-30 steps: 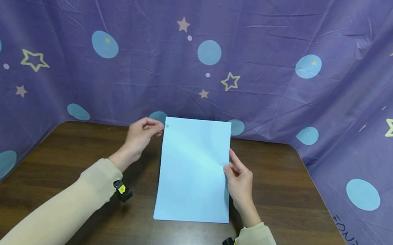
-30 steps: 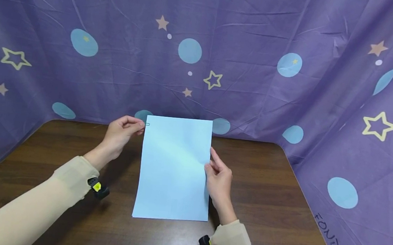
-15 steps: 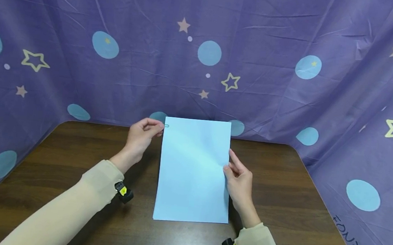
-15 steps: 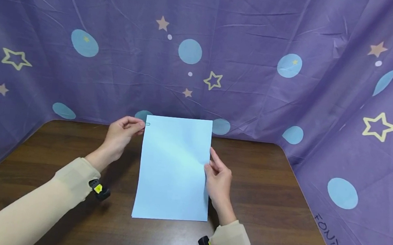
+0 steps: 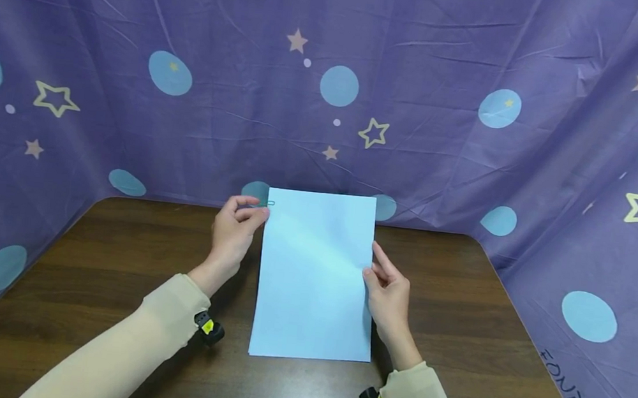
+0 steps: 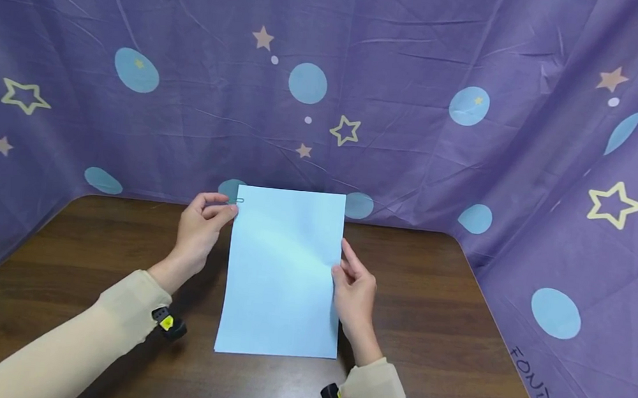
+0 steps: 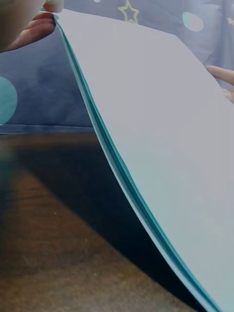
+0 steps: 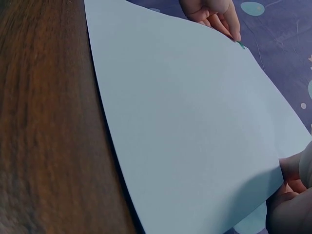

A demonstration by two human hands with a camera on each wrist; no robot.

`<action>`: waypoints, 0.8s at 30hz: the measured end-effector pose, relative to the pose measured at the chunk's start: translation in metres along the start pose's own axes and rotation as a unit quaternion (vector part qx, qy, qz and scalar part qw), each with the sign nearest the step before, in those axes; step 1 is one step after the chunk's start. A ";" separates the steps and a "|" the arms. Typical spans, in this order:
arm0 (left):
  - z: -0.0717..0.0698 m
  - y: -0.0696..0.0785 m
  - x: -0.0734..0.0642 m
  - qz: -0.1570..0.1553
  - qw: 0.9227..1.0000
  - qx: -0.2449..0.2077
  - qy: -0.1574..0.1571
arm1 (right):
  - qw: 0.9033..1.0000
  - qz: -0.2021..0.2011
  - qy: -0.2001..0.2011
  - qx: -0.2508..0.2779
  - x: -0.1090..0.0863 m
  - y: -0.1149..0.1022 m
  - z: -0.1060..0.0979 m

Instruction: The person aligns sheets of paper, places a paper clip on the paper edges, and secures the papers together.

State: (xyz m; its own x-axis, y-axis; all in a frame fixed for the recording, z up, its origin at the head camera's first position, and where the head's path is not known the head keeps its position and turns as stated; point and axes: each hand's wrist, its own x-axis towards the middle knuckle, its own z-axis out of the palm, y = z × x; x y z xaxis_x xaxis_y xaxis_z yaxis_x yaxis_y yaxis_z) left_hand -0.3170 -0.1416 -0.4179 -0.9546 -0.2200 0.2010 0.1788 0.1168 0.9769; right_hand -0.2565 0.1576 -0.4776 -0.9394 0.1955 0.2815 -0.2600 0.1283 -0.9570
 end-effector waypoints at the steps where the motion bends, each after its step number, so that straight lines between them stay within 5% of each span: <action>1: 0.001 0.000 -0.001 0.002 1.000 0.002 0.003 | 1.000 0.000 0.000 0.000 0.000 0.000 0.000; 24: 0.014 -0.001 -0.007 0.042 0.996 -0.027 0.071 | 1.000 -0.007 0.006 -0.002 0.002 0.000 0.001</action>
State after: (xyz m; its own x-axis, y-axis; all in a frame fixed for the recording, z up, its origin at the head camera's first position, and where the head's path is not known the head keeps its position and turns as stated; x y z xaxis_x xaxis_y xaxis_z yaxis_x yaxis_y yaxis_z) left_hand -0.3136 -0.1265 -0.4211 -0.8932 -0.3462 0.2869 0.2732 0.0889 0.9579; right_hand -0.2580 0.1574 -0.4768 -0.9325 0.2061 0.2967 -0.2733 0.1344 -0.9525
